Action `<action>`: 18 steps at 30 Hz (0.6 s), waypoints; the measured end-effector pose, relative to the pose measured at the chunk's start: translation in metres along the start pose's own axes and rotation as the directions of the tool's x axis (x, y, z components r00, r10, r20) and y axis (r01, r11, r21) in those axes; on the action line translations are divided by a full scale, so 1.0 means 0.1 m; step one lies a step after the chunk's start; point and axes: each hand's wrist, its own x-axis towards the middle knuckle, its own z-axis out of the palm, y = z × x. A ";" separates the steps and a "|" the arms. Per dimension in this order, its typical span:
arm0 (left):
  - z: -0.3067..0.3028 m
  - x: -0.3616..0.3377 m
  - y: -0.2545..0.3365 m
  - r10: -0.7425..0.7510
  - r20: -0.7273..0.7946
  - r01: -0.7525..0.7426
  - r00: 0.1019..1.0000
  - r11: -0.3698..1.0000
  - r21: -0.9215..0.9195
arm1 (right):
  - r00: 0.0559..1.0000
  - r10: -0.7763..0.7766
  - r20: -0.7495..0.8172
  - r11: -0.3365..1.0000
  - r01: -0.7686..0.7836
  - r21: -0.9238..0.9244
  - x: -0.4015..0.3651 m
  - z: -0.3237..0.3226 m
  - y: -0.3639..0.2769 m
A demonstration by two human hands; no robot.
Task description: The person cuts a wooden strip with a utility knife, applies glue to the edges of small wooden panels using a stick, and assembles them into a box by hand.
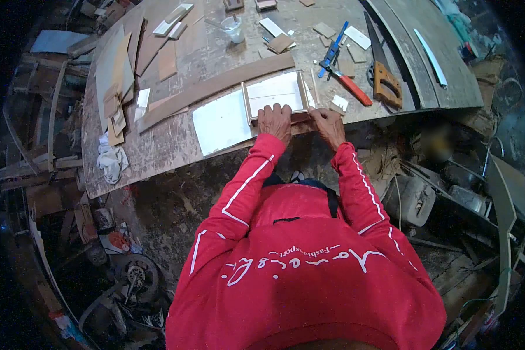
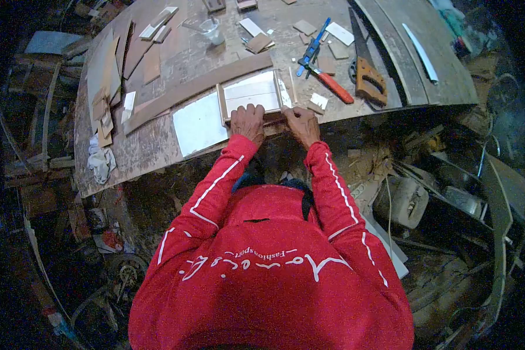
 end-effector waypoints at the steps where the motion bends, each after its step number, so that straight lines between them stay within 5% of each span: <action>1: 0.00 0.00 0.00 0.002 -0.003 -0.002 1.000 1.000 -0.001 | 1.000 0.000 -0.007 1.000 0.000 0.001 0.01 0.01 0.01; 14: -0.08 0.02 0.00 -0.025 0.066 0.027 0.998 0.999 -0.028 | 0.996 -0.080 -0.030 0.996 0.079 -0.040 0.08 0.05 0.10; 18: -0.15 0.00 -0.06 -0.005 0.143 0.003 0.990 1.000 0.009 | 1.000 0.016 0.018 1.000 -0.016 -0.002 0.01 0.00 -0.05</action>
